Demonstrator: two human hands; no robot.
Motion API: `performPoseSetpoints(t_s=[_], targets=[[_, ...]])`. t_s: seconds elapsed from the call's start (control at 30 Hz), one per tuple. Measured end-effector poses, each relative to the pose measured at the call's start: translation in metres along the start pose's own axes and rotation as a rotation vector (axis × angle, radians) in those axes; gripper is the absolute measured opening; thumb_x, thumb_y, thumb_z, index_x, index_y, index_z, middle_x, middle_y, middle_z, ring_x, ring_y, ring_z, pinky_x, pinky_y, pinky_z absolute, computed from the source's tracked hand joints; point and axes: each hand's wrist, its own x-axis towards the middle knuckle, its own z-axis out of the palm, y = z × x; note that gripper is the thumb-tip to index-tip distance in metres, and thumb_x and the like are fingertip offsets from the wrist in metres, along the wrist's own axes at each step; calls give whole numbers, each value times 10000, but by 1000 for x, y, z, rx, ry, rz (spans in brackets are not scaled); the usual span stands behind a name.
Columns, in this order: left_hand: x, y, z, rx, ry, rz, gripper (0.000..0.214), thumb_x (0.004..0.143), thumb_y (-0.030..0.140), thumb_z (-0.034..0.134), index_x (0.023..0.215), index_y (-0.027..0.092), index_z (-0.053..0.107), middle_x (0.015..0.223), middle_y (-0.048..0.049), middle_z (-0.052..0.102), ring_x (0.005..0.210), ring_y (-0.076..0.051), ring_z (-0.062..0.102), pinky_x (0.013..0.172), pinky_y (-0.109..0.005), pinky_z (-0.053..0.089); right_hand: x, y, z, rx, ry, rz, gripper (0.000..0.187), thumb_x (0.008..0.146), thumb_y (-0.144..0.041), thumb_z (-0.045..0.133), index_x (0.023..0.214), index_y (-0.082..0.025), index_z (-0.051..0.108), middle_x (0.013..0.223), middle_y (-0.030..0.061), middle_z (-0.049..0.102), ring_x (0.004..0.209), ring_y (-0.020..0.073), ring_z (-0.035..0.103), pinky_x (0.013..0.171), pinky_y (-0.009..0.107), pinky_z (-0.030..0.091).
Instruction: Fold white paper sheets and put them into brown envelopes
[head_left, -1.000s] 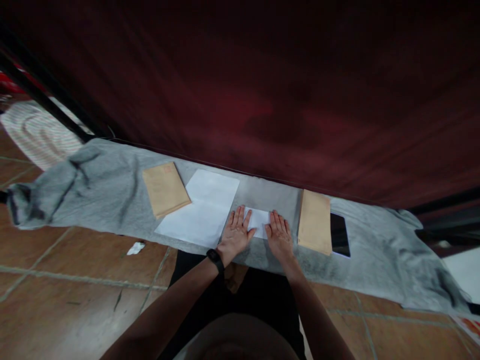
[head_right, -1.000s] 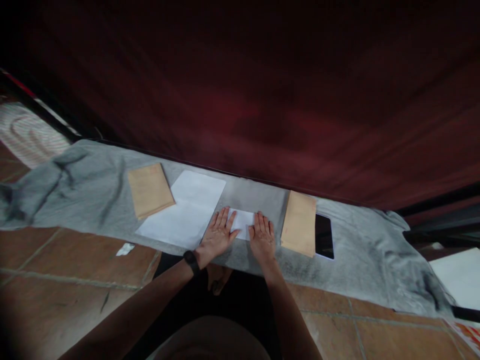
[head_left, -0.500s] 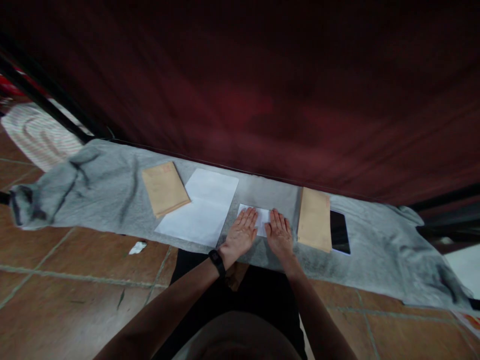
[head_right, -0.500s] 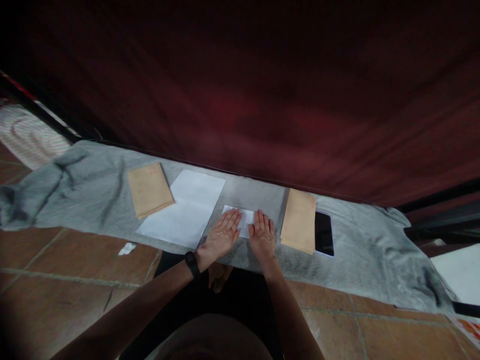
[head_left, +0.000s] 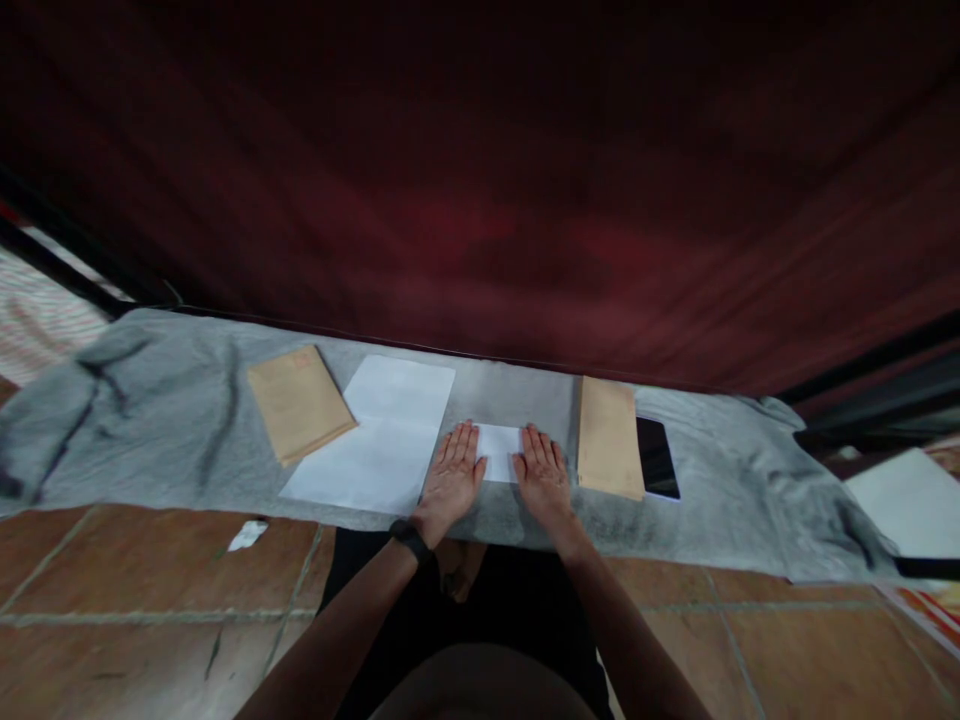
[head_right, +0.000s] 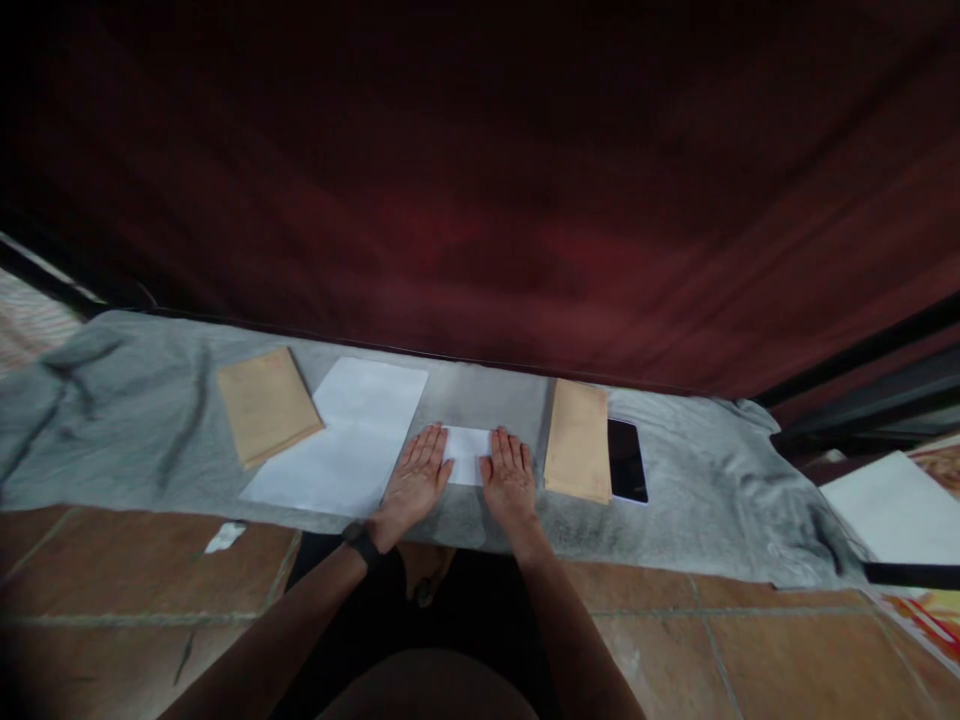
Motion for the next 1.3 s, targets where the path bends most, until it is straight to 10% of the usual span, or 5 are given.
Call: performPoseSetpoints(t_s=[0.37, 0.73, 1.3], targets=[[-4, -4, 5, -40, 67, -28, 606, 1000, 330, 314, 1542, 58, 295, 1573, -188, 367, 1486, -278, 301, 1207, -509, 287, -13, 5, -1, 18, 93, 81, 541, 1021, -230, 333, 1548, -105, 320, 1562, 153, 402, 1443, 268, 371, 1157, 478, 339], [-4, -7, 10, 4, 56, -20, 581, 998, 317, 302, 1506, 42, 370, 1566, -180, 392, 1480, -269, 318, 1202, -469, 309, -19, -59, -1, 141, 24, -141, 498, 1036, -303, 375, 1505, -139, 409, 1553, 114, 427, 1448, 225, 381, 1186, 446, 320], [-23, -5, 8, -6, 109, -27, 569, 983, 314, 358, 1507, 94, 377, 1561, -185, 394, 1468, -308, 341, 1161, -553, 350, -45, -7, -5, 40, 94, -47, 570, 1029, -372, 395, 1533, -111, 346, 1520, 150, 468, 1421, 276, 415, 1158, 472, 331]])
